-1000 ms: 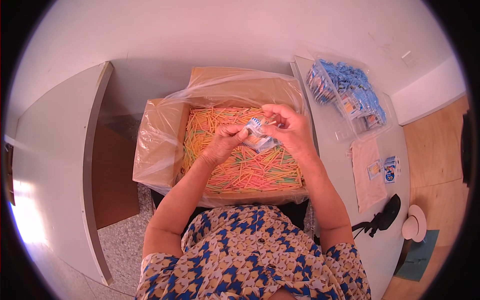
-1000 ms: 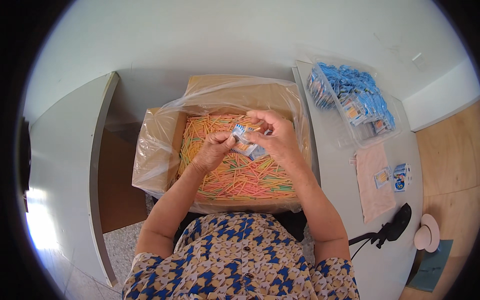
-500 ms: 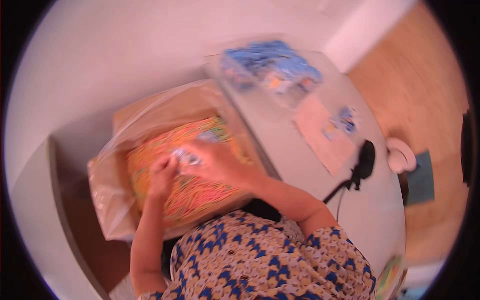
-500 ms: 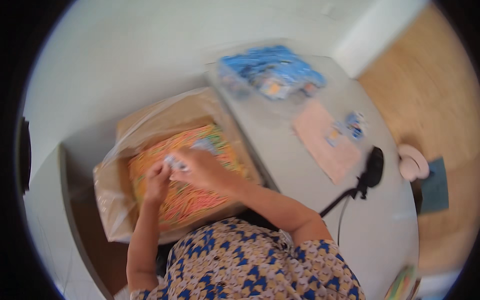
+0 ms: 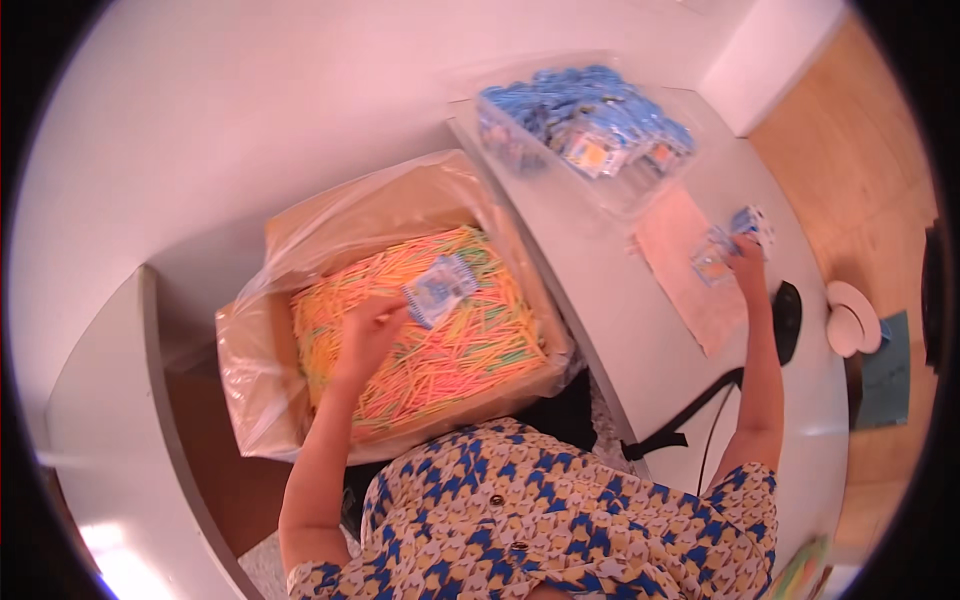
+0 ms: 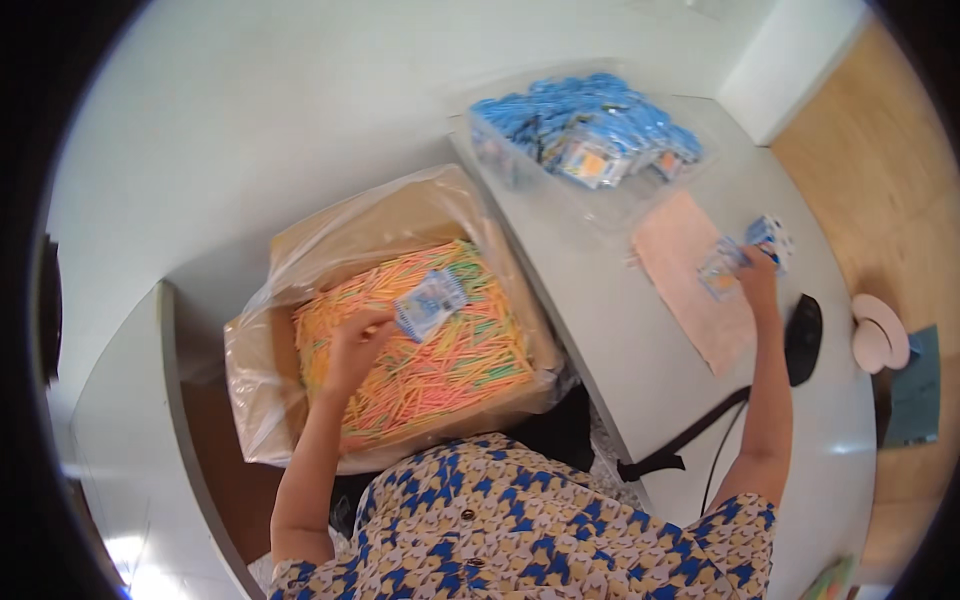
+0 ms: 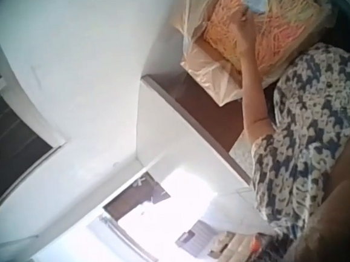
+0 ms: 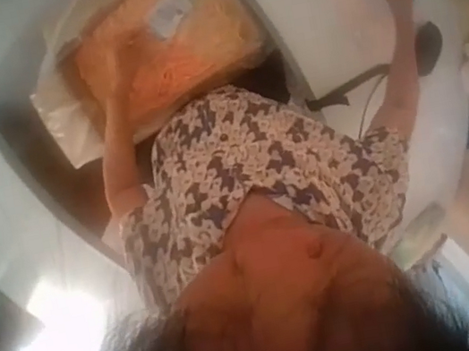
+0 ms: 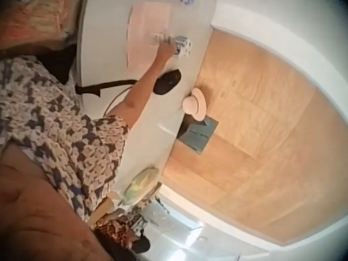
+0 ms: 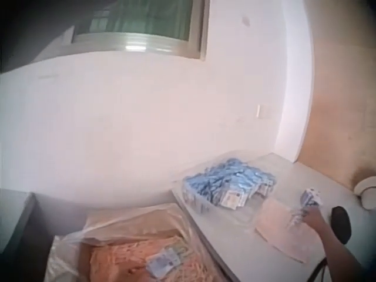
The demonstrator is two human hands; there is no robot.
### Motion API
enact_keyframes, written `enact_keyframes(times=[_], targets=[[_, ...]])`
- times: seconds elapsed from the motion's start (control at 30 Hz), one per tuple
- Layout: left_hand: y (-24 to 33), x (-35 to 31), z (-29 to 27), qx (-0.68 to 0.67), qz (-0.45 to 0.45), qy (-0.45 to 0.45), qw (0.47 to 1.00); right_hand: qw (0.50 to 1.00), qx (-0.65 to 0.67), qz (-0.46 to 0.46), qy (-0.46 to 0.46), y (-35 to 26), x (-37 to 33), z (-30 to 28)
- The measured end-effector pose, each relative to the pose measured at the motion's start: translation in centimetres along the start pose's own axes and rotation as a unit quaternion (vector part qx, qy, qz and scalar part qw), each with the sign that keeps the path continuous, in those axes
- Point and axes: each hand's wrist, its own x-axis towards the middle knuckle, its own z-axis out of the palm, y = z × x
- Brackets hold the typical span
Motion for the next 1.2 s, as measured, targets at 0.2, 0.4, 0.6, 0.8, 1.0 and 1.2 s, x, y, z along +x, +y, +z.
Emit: enact_keyframes(times=[0.2, 0.4, 0.6, 0.8, 1.0, 1.2], targets=[[0.7, 3.7, 4.3, 0.343, 0.133, 0.021, 0.93, 0.978, -0.117, 0.074, 0.156, 3.0, -1.0, 3.8], [1.0, 5.3, 4.9, 0.351, 0.009, 0.048, 0.935, 0.978, -0.098, -0.089, 0.163, -10.0, -3.7, 0.2], [-0.9, 5.8, 4.4, 0.327, 0.074, 0.114, 0.935, 0.944, -0.009, -0.291, 0.156, -23.6, -4.2, 0.0], [4.7, 4.1, 3.1, -0.078, 0.09, -0.025, 0.993, 0.93, 0.3, -0.208, -0.047, -37.0, -3.5, 7.6], [5.0, 1.0, 1.0, -0.171, 0.018, -0.115, 0.978, 0.863, 0.366, -0.186, -0.293, -41.2, -2.2, 10.3], [1.1, -1.4, -2.2, -0.14, -0.051, -0.015, 0.989, 0.843, 0.071, -0.386, -0.367, -38.3, -4.8, 11.8]])
